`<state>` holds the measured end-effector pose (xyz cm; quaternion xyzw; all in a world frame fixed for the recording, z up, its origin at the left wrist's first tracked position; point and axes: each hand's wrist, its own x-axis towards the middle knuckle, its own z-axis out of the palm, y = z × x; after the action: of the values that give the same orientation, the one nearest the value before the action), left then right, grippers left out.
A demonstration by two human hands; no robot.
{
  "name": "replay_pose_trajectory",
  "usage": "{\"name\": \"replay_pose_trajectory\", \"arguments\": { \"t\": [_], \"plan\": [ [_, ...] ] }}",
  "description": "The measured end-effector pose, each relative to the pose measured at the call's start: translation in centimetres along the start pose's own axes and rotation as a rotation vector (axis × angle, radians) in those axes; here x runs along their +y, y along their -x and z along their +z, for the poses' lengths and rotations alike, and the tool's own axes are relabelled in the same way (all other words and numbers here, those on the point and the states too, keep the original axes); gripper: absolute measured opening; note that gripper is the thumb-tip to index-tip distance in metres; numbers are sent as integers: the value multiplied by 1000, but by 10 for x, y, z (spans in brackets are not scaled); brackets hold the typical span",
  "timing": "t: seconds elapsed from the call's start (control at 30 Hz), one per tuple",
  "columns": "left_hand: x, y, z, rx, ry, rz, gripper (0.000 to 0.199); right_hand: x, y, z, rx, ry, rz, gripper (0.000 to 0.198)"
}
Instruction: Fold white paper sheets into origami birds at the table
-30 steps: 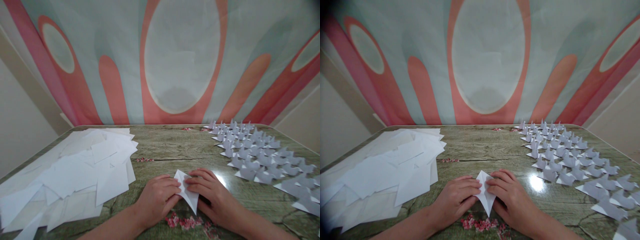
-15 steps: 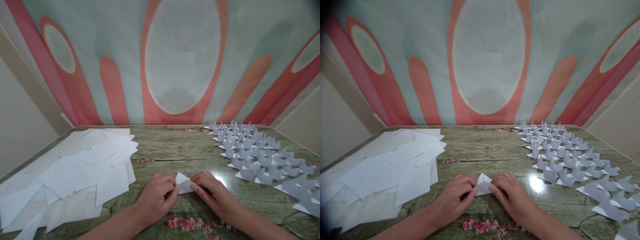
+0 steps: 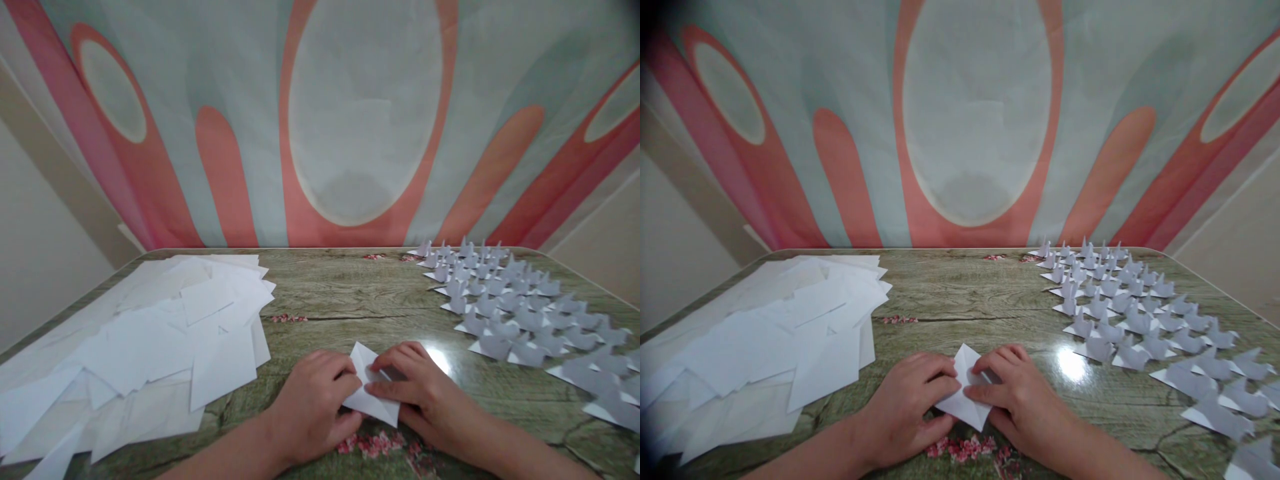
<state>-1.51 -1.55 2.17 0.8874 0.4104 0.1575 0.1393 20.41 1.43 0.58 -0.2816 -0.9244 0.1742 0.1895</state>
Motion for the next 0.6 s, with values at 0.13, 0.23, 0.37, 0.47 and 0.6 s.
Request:
{"name": "replay_pose_trajectory", "arguments": {
  "t": [0.13,0.23,0.37,0.47,0.6],
  "plan": [
    [7,2,2,19,-67,13,17,-1,0,-4,-26,-43,42,34],
    [5,1,5,76,-47,-18,18,-1,-2,-6,-30,-125,90,19],
    [-2,-2,5,99,86,-134,21,2,-5,-3,24,-251,230,21],
    [-6,-4,5,123,181,-183,26,3,-7,1,88,-296,321,23],
    [-8,-4,6,136,236,-216,24,1,-10,5,140,-294,392,24]
  ]
}}
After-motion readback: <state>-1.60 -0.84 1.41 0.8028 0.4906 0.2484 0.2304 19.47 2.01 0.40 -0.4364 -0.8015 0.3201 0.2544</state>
